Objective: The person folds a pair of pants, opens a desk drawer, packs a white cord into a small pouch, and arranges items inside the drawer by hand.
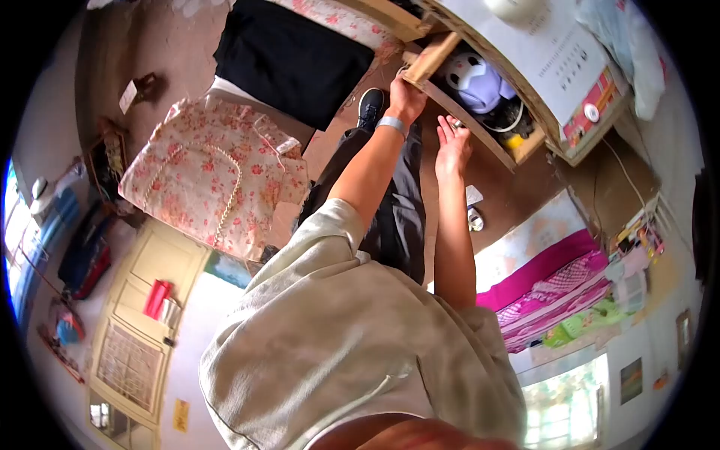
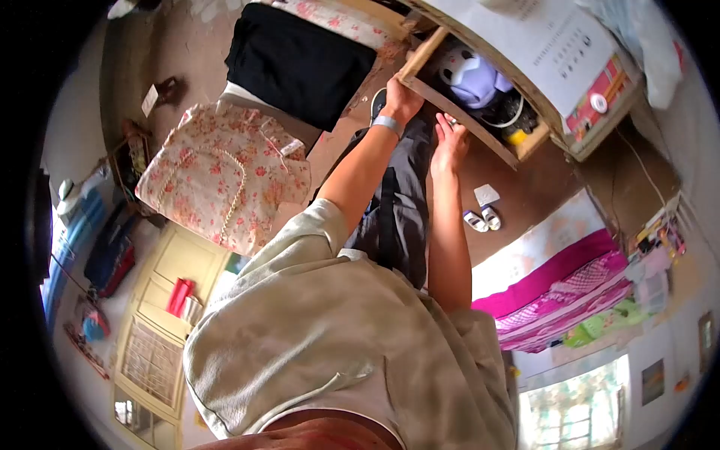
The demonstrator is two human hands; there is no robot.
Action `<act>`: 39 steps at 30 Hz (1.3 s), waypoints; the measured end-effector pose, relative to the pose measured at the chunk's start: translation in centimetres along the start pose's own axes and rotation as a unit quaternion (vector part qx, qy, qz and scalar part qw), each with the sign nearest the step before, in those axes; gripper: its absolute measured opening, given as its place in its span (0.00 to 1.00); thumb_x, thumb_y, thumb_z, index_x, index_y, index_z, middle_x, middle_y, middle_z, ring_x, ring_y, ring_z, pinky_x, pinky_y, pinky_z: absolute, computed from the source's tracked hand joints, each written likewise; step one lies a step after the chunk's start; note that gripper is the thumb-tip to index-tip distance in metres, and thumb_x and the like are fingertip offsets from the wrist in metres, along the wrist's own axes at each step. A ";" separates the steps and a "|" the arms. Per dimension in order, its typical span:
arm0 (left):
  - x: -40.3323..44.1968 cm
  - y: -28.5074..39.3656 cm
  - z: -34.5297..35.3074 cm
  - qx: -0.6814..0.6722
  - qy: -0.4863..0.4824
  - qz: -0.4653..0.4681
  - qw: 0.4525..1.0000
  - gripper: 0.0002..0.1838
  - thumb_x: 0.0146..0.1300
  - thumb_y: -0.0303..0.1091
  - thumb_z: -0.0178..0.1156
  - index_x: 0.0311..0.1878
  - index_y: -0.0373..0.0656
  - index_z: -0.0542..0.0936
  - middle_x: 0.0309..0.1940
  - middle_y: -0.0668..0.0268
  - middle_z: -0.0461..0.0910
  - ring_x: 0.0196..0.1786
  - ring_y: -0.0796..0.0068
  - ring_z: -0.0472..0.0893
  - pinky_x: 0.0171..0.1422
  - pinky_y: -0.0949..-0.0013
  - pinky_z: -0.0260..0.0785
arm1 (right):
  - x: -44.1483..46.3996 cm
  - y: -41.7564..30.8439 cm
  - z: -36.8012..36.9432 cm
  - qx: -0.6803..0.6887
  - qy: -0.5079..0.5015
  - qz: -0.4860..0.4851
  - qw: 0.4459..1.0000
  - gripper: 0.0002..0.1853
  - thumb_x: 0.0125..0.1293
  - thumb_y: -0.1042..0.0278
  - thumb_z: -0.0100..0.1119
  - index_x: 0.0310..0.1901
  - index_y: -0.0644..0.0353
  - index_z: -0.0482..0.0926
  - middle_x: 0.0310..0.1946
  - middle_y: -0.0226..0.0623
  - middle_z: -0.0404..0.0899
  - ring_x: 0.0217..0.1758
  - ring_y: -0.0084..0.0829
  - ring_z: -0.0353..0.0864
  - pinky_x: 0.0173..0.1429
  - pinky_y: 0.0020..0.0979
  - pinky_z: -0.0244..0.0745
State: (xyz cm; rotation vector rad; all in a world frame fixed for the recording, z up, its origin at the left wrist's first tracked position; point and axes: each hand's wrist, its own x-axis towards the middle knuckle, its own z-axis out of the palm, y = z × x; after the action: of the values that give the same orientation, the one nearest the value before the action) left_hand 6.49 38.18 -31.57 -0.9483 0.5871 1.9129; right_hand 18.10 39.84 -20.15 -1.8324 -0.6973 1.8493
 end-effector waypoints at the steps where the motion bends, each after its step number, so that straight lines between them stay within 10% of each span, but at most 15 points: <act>1: 0.3 0.6 0.8 -0.024 -0.003 -0.029 0.999 0.24 0.76 0.45 0.37 0.62 0.41 0.75 0.59 0.60 0.79 0.59 0.59 0.77 0.64 0.58 0.67 | 0.3 -0.1 -0.1 0.012 0.008 0.007 1.000 0.16 0.73 0.57 0.44 0.49 0.61 0.73 0.55 0.39 0.77 0.61 0.37 0.79 0.64 0.34 0.69; 7: 2.8 4.0 2.4 -0.012 -0.148 -0.128 0.981 0.33 0.75 0.53 0.41 0.71 0.36 0.66 0.67 0.54 0.71 0.66 0.57 0.73 0.74 0.60 0.62 | 0.1 -0.3 0.1 0.008 0.002 0.006 1.000 0.17 0.74 0.61 0.37 0.52 0.66 0.69 0.57 0.45 0.75 0.58 0.41 0.81 0.65 0.37 0.71; 12: 3.7 7.0 3.3 0.146 -0.195 -0.160 0.957 0.23 0.73 0.37 0.47 0.68 0.39 0.70 0.68 0.59 0.71 0.64 0.64 0.74 0.72 0.61 0.63 | -0.1 0.0 -0.3 0.022 -0.018 0.012 1.000 0.15 0.73 0.59 0.42 0.48 0.61 0.70 0.57 0.43 0.75 0.61 0.43 0.78 0.67 0.39 0.70; 32: -3.4 6.1 -3.3 0.255 -0.035 -0.077 0.963 0.17 0.73 0.38 0.48 0.57 0.42 0.78 0.43 0.66 0.81 0.44 0.72 0.80 0.47 0.68 0.74 | -2.2 5.6 -1.2 0.049 0.031 -0.004 0.998 0.14 0.74 0.58 0.42 0.48 0.59 0.71 0.42 0.41 0.80 0.42 0.38 0.84 0.52 0.36 0.79; 35: -6.4 6.5 -4.8 0.454 -0.198 0.147 0.856 0.16 0.71 0.34 0.50 0.57 0.42 0.77 0.42 0.66 0.81 0.43 0.70 0.80 0.47 0.68 0.74 | -2.8 6.8 -2.0 0.053 0.020 -0.002 0.998 0.17 0.76 0.50 0.44 0.51 0.57 0.69 0.43 0.40 0.80 0.43 0.36 0.84 0.52 0.36 0.79; 37: -6.6 7.6 -6.1 0.757 -0.217 0.342 0.513 0.17 0.67 0.24 0.54 0.59 0.41 0.75 0.42 0.66 0.80 0.44 0.72 0.80 0.49 0.68 0.75 | -3.5 6.5 -2.2 0.042 0.020 0.009 0.999 0.19 0.76 0.48 0.45 0.51 0.57 0.70 0.43 0.39 0.80 0.43 0.36 0.84 0.51 0.35 0.79; 38: -5.9 7.1 -6.3 0.542 -0.110 0.057 0.831 0.24 0.60 0.18 0.60 0.60 0.40 0.73 0.42 0.66 0.80 0.45 0.73 0.80 0.52 0.69 0.75 | -3.7 6.5 -2.3 0.045 0.020 0.010 0.999 0.19 0.76 0.48 0.45 0.51 0.57 0.70 0.43 0.39 0.80 0.43 0.36 0.84 0.51 0.35 0.79; 39: -6.2 7.2 -5.7 0.545 -0.110 0.058 0.829 0.24 0.60 0.18 0.60 0.60 0.40 0.73 0.42 0.66 0.80 0.45 0.73 0.80 0.52 0.69 0.75 | -3.4 6.7 -2.5 0.038 0.010 0.007 0.999 0.20 0.76 0.47 0.46 0.52 0.57 0.70 0.44 0.38 0.80 0.43 0.36 0.84 0.51 0.35 0.78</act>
State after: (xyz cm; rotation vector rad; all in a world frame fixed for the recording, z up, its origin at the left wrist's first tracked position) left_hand 4.28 27.42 -29.82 0.0579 1.3922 1.3663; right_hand 20.89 32.64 -21.73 -1.8079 -0.6001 1.8379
